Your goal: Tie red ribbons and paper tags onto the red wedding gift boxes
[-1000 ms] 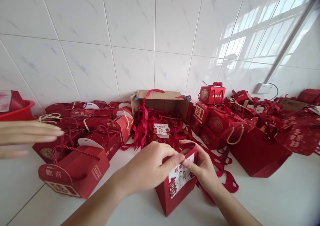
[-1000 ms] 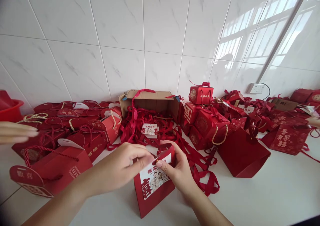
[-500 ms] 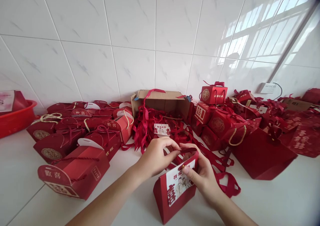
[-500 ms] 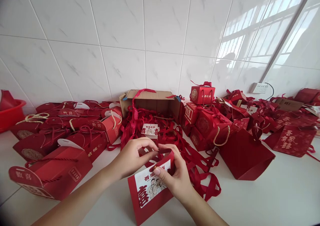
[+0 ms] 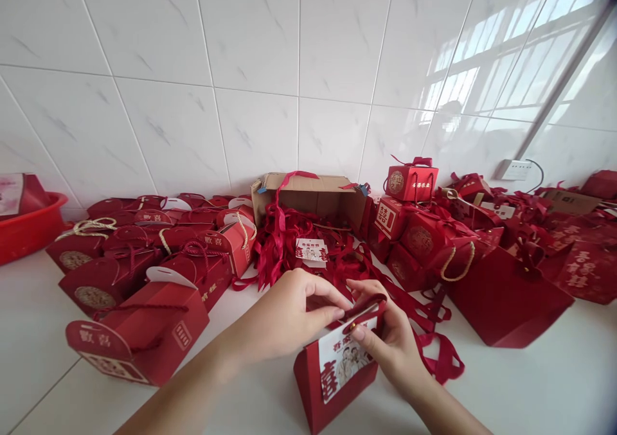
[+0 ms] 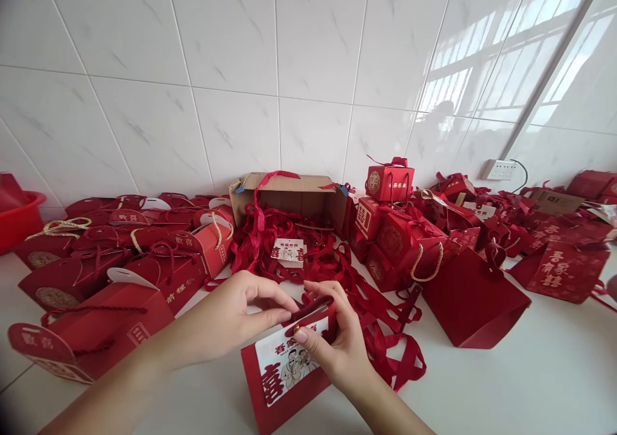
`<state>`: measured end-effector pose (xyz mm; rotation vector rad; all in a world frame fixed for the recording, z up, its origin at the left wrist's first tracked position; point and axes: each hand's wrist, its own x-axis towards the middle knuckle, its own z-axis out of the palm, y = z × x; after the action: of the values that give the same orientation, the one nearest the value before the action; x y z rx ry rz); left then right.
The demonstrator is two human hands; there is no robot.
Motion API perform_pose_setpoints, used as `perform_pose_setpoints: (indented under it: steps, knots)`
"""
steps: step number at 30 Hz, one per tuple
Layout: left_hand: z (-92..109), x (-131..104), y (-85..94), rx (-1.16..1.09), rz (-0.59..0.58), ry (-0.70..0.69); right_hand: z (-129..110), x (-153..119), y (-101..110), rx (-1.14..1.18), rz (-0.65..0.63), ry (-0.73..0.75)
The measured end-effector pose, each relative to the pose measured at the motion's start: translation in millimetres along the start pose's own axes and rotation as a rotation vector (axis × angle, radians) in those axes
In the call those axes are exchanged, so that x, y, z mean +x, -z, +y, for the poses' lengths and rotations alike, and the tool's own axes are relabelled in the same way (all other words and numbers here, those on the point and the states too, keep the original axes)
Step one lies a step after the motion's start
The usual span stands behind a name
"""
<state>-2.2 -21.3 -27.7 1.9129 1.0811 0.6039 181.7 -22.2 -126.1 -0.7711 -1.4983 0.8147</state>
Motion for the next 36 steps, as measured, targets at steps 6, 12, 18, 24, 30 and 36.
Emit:
perform_pose_setpoints:
  steps: [6,12,18,24,30,36]
  knots:
    - [-0.9,2.1,-4.4,-0.050,0.018,0.012,0.2,-0.4,0.1,-0.036,0.005,0.026]
    - [-0.6,2.0,-4.5,-0.071,0.039,0.007,1.0,-1.9,-0.1,-0.047,0.018,0.034]
    - [2.8,-0.6,-1.5,-0.027,0.041,-0.006,0.7,-1.2,-0.9,-0.009,0.018,0.021]
    - [3.1,-1.2,-0.5,-0.059,0.031,-0.014,0.4,-1.6,0.8,0.009,0.001,-0.005]
    - [1.8,-0.4,-2.4,-0.041,0.020,0.016,0.3,-2.0,1.0,0.034,-0.012,-0.054]
    - [3.4,-2.7,-2.7,-0.042,0.029,0.004,-0.2,-3.2,0.7,0.069,0.012,-0.048]
